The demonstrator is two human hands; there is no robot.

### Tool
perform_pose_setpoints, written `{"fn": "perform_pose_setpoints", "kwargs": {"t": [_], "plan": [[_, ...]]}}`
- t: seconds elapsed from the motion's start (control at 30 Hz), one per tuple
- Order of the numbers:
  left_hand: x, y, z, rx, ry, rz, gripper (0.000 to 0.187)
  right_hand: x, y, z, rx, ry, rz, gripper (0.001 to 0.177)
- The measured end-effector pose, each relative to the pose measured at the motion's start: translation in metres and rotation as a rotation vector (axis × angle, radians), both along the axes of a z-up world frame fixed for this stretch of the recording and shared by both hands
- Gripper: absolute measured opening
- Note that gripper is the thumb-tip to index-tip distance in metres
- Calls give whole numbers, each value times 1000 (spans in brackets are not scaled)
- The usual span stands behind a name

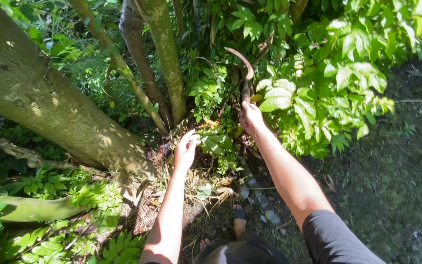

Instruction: Clearing vines and small branches using a sickle in a garden area

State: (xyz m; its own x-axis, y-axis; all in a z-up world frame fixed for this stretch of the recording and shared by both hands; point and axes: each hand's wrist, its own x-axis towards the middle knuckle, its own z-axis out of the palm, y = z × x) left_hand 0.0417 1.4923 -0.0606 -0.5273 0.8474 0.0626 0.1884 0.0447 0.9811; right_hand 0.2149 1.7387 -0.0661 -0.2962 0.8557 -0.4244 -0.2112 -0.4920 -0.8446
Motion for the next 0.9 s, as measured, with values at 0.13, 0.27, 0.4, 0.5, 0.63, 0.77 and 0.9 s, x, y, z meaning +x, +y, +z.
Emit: {"fn": "perform_pose_setpoints", "kwargs": {"t": [0.13,0.27,0.4,0.5,0.63,0.77,0.9], "plan": [[2,38,-1,-41,-10,60,39,-46,87,-15,8,-22,85,23],[5,61,19,-172,43,61,34,-100,163,-28,-79,62,47,17],[-3,52,-1,-326,61,147,34,-116,167,36,-27,31,10,14],[-11,37,-29,-346,-34,164,34,-157,204,11,-47,37,-10,14],[-15,35,-5,-569,-43,248,31,-184,229,-25,-171,287,122,76],[-14,17,-11,-477,-41,254,41,-165,168,4,16,309,197,14],[-11,18,9,-552,-117,279,42,-144,121,0,107,227,229,9]]}}
